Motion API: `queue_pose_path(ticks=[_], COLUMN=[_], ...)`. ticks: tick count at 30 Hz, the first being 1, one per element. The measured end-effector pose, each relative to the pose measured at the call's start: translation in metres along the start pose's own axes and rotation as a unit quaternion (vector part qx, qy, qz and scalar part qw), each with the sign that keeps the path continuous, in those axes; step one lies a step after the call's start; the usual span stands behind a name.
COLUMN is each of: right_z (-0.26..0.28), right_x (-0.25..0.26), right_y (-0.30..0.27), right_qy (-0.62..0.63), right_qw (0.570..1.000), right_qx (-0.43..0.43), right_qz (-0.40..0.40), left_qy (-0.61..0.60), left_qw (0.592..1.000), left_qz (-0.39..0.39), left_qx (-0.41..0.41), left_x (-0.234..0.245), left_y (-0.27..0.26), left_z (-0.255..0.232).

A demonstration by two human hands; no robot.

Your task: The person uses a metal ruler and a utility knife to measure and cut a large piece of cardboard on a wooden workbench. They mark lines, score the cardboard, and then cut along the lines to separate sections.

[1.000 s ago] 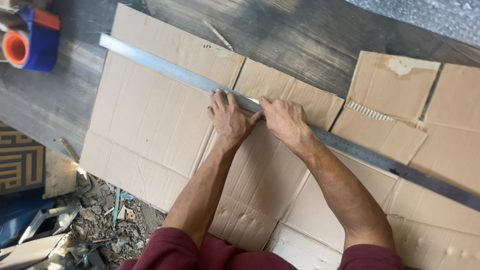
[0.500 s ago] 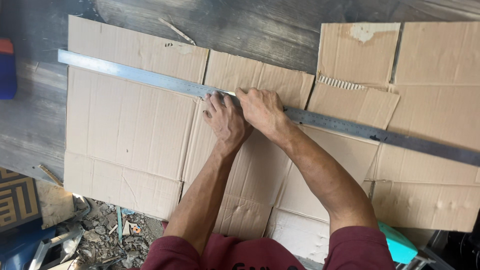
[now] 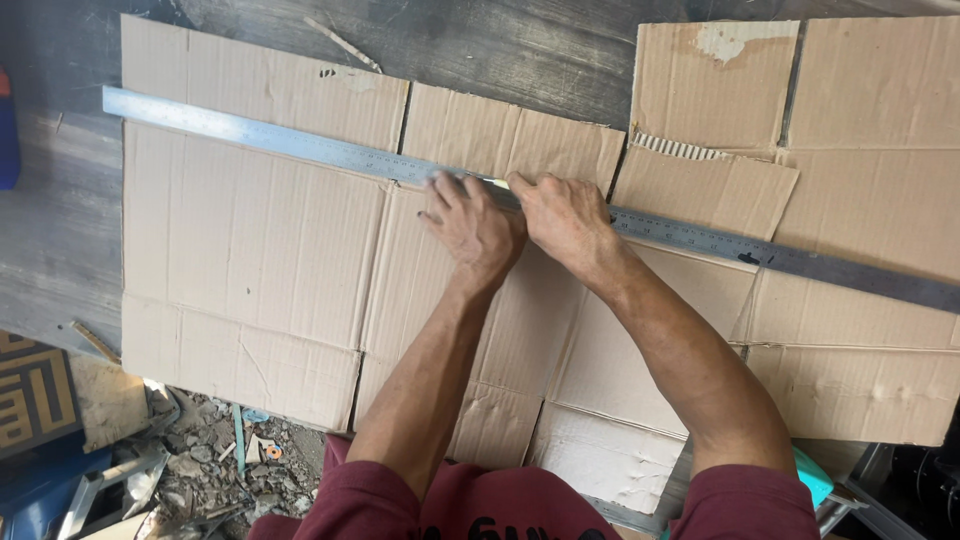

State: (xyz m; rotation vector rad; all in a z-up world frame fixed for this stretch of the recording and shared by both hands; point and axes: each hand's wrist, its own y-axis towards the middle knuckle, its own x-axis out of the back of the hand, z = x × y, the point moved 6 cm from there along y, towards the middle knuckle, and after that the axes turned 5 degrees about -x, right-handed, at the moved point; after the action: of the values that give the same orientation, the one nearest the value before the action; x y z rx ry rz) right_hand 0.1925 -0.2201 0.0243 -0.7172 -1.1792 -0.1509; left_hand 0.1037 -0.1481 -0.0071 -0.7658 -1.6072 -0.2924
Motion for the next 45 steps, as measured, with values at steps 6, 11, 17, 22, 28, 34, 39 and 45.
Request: queue_pose_path(ticks=[6,11,17,22,28,34,39,45], right_z=[-0.005,-0.012,-0.025,-0.026,-0.025,-0.023,-0.019,-0.021], right_x=[-0.004,0.012,0.008,0.004,0.002,0.004,0.011,0.006], right_y=[0.000,-0.016,-0.024,-0.021,-0.023,-0.022,-0.022,-0.022], right_qy=[0.002,0.004,-0.051,-0.047,-0.046,-0.050,-0.023,-0.030], right_qw=[1.000,1.000,0.998,0.998,0.996,0.993,0.992,0.991], right_qx=[-0.002,-0.009,-0.027,-0.039,-0.071,-0.104,-0.123,-0.132], right_qz=[-0.009,-0.008,-0.022,-0.015,0.002,0.027,0.021,-0.005], left_qy=[-0.043,-0.064,-0.051,-0.025,0.011,0.027,0.041,0.115], left_qw=[0.996,0.995,0.991,0.981,0.966,0.956,0.950,0.930], left_qz=[-0.068,0.015,0.005,0.054,0.090,0.121,0.140,0.081], left_qx=[-0.049,-0.069,-0.127,-0.185,-0.243,-0.266,-0.276,-0.340], left_x=[-0.028,0.003,0.005,0.020,0.018,0.024,0.028,-0.015], left_y=[-0.006,-0.018,-0.023,-0.030,-0.033,-0.029,-0.023,-0.021], left_z=[-0.002,-0.009,-0.013,-0.014,-0.004,0.000,-0.001,-0.017])
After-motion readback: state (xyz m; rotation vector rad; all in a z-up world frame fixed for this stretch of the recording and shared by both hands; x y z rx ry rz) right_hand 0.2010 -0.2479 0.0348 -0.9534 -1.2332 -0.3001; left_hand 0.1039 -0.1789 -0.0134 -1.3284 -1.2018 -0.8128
